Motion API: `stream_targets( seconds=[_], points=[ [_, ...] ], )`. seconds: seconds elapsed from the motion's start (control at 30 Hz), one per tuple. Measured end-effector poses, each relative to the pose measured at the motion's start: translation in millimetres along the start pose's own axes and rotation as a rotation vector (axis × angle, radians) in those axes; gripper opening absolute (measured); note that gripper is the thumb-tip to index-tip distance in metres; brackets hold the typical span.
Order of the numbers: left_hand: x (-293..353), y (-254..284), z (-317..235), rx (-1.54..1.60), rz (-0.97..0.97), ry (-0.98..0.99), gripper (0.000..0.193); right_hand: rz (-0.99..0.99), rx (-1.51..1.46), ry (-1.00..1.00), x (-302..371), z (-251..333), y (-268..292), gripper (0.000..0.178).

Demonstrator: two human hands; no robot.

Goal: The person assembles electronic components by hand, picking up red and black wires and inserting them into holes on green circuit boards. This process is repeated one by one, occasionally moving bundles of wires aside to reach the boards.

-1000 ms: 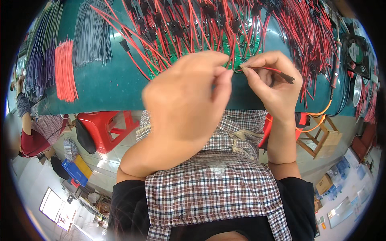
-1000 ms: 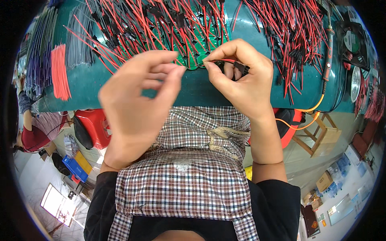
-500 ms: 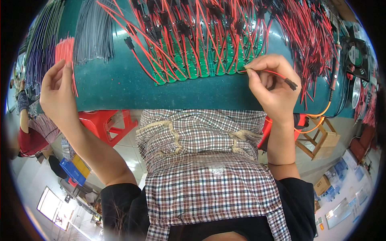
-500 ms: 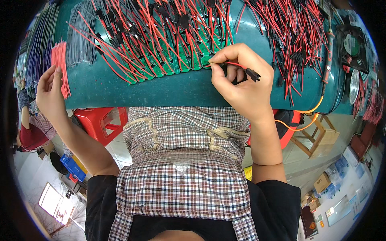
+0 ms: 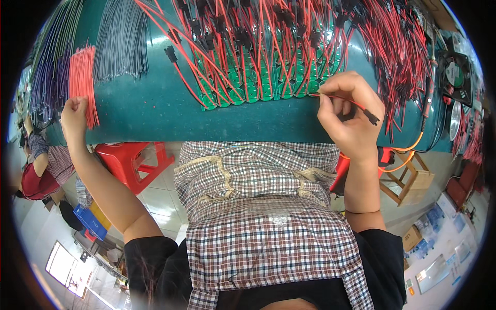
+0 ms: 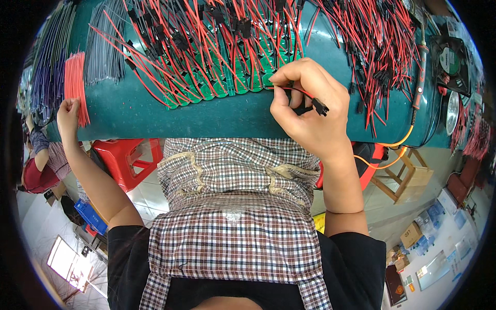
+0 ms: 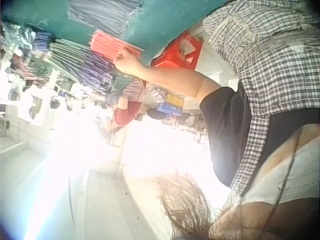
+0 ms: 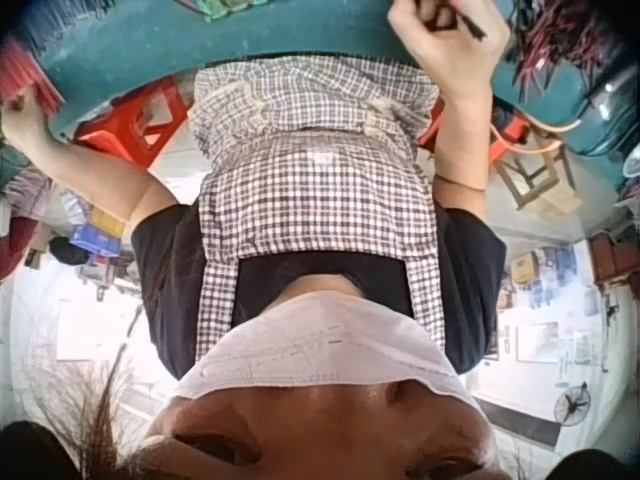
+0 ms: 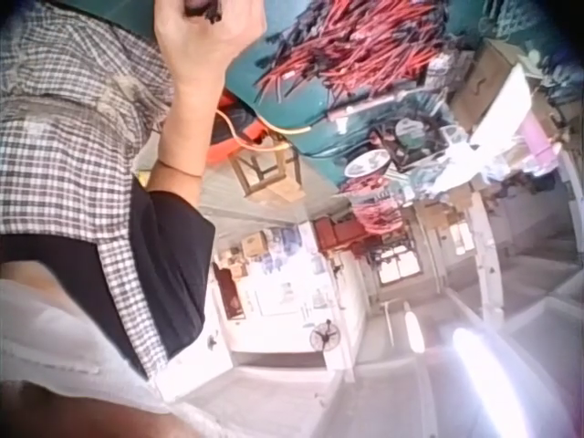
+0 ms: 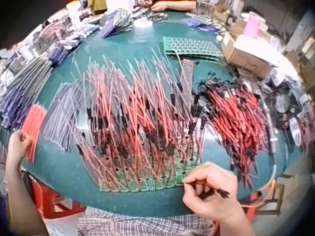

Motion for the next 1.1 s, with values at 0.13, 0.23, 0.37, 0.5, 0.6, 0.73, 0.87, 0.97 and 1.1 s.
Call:
stream_targets(
  seconds=[0.13, 0.23, 0.37, 0.5, 0.6, 0.73, 0.87, 0.97, 1.1],
  points=[
    [1, -1, -8, -0.007, 0.031, -0.049, 0.032, 0.055, 0.026, 0.007, 2, -1, 0, 0.020],
    [5, 4, -16, -0.018, -0.005, -0.095, 0.031, 0.028, 0.005, 0.008, 0, 1, 0, 0.023],
    [6, 6, -20, -0.029, -0.011, -0.115, 0.030, 0.030, -0.007, 0.009, 1, 0, 1, 0.023],
    [3, 4, -16, -0.045, -0.007, -0.140, 0.028, 0.081, 0.029, 0.020, 1, 3, -1, 0.020],
    [4, 4, -20, -0.035, -0.036, -0.157, 0.026, 0.099, 0.071, 0.055, -3, 7, -3, 0.021],
    [6, 10, -29, -0.088, -0.002, -0.149, 0.027, 0.127, 0.216, 0.145, -5, 16, -4, 0.027],
    [16, 35, -50, -0.243, -0.120, -0.079, 0.030, 0.101, 0.211, 0.038, -6, 14, -4, 0.033],
    [17, 48, -53, -0.243, -0.149, -0.033, 0.032, 0.055, 0.173, 0.016, -8, 16, -4, 0.037],
    [39, 58, -121, 0.095, -0.135, -0.095, 0.034, -0.007, 0.175, 0.036, -6, 12, 0, 0.042]
  ],
)
Point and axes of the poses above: each hand's wrist, its own x-axis away from the middle knuckle, its own y-axis out of the back of the hand, z = x × y, the point moved 6 cm from there along -x, towards the middle knuckle, and after that the axes turned 13 degrees about -x, right-handed, at the moved point
